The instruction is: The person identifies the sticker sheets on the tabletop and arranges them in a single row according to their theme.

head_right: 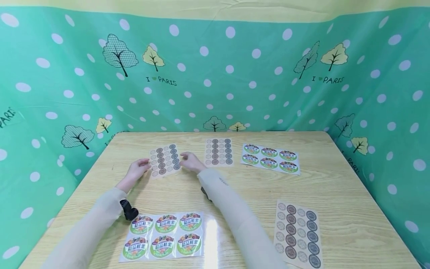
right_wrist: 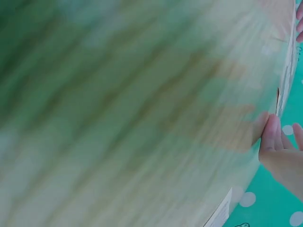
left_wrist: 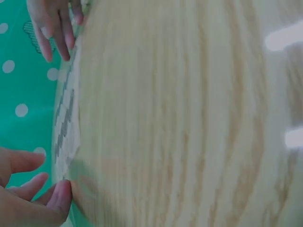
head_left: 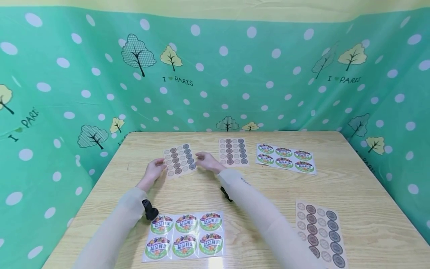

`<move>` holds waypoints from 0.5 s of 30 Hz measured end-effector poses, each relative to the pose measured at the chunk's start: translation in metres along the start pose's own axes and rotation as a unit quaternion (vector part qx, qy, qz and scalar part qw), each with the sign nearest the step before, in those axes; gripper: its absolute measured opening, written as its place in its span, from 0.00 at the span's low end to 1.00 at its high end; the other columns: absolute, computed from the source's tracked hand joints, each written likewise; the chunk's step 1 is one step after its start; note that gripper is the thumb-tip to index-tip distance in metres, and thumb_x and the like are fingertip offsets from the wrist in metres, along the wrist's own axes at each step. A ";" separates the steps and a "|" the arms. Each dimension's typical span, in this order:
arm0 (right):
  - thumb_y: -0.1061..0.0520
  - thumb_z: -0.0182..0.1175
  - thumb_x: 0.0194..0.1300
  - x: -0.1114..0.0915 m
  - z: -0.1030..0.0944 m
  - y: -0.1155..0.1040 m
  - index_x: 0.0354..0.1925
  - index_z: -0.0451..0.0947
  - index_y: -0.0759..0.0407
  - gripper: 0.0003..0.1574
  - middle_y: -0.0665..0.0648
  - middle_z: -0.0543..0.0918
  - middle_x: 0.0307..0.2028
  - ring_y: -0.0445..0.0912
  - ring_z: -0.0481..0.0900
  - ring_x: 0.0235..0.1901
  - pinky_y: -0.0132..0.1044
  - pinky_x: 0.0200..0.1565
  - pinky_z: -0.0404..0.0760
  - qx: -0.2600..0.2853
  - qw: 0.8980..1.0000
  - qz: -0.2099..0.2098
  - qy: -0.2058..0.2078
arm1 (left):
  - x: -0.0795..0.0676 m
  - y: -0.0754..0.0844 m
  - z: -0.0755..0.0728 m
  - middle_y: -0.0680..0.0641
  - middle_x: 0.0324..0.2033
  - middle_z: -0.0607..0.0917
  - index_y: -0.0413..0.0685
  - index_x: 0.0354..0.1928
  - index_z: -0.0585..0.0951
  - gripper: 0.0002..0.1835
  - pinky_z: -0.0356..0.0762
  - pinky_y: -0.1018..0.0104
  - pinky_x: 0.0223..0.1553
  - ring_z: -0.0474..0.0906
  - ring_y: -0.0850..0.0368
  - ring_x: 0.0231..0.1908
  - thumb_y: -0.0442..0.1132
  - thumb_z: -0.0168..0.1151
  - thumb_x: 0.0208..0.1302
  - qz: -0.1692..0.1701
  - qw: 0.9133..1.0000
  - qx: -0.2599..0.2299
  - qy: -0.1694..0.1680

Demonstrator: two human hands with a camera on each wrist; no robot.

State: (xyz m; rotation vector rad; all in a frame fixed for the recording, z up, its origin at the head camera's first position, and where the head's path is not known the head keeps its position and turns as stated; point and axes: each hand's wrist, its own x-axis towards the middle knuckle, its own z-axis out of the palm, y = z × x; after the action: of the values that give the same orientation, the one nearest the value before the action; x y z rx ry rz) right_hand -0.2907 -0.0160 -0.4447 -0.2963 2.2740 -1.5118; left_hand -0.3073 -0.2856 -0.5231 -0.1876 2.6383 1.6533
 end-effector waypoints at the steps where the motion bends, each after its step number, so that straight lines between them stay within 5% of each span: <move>1: 0.61 0.54 0.58 0.000 0.001 0.000 0.61 0.60 0.61 0.32 0.62 0.65 0.59 0.53 0.65 0.56 0.42 0.54 0.69 -0.003 1.000 0.000 -0.003 | -0.010 0.012 0.000 0.34 0.55 0.69 0.33 0.58 0.65 0.25 0.71 0.59 0.50 0.68 0.45 0.52 0.33 0.54 0.58 -0.013 1.000 -0.009 -0.011; 4: 0.61 0.55 0.56 0.001 0.005 -0.001 0.62 0.59 0.62 0.35 0.62 0.63 0.60 0.54 0.66 0.55 0.43 0.50 0.72 -0.012 1.000 0.000 -0.011 | -0.012 0.012 0.001 0.36 0.52 0.72 0.34 0.56 0.68 0.23 0.75 0.65 0.44 0.72 0.51 0.48 0.32 0.56 0.56 -0.011 0.999 -0.046 -0.006; 8: 0.61 0.55 0.57 0.000 0.009 -0.004 0.62 0.58 0.64 0.35 0.63 0.62 0.61 0.54 0.64 0.57 0.42 0.54 0.68 -0.020 1.000 -0.003 -0.015 | 0.011 -0.016 0.000 0.38 0.52 0.73 0.37 0.56 0.68 0.25 0.75 0.64 0.42 0.74 0.52 0.46 0.34 0.59 0.55 -0.016 0.999 -0.044 -0.005; 10: 0.60 0.55 0.57 0.000 0.010 -0.005 0.62 0.58 0.65 0.35 0.63 0.62 0.60 0.53 0.62 0.59 0.40 0.59 0.63 -0.025 1.000 -0.005 -0.014 | 0.006 -0.007 0.000 0.37 0.57 0.68 0.37 0.60 0.63 0.27 0.71 0.59 0.50 0.70 0.46 0.51 0.34 0.55 0.57 -0.041 0.999 -0.021 -0.021; 11: 0.60 0.55 0.57 0.000 0.011 -0.005 0.62 0.57 0.65 0.35 0.63 0.62 0.60 0.53 0.61 0.59 0.41 0.59 0.62 -0.025 1.000 -0.005 -0.014 | 0.009 -0.012 0.000 0.38 0.55 0.70 0.38 0.59 0.65 0.27 0.73 0.62 0.47 0.72 0.48 0.48 0.34 0.57 0.56 -0.023 0.999 -0.027 -0.023; 14: 0.60 0.55 0.58 0.001 0.012 -0.005 0.62 0.57 0.65 0.35 0.64 0.62 0.61 0.53 0.60 0.60 0.40 0.60 0.61 -0.028 1.000 -0.003 -0.011 | -0.016 0.026 0.002 0.36 0.57 0.67 0.35 0.60 0.62 0.28 0.69 0.58 0.52 0.69 0.44 0.52 0.33 0.54 0.58 -0.040 0.999 -0.001 -0.032; 15: 0.59 0.55 0.58 0.002 0.013 -0.005 0.62 0.57 0.65 0.35 0.64 0.62 0.61 0.53 0.60 0.60 0.40 0.60 0.62 -0.027 1.000 -0.002 -0.010 | -0.016 0.024 0.002 0.39 0.54 0.71 0.36 0.59 0.64 0.27 0.71 0.63 0.50 0.72 0.49 0.49 0.35 0.56 0.57 -0.026 0.999 -0.001 -0.028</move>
State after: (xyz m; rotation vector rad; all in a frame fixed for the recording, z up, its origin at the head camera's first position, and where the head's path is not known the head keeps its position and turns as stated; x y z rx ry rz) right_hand -0.2869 -0.0291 -0.4451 -0.3285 2.3025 -1.4450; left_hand -0.2943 -0.2721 -0.5008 -0.2041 2.5685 1.6226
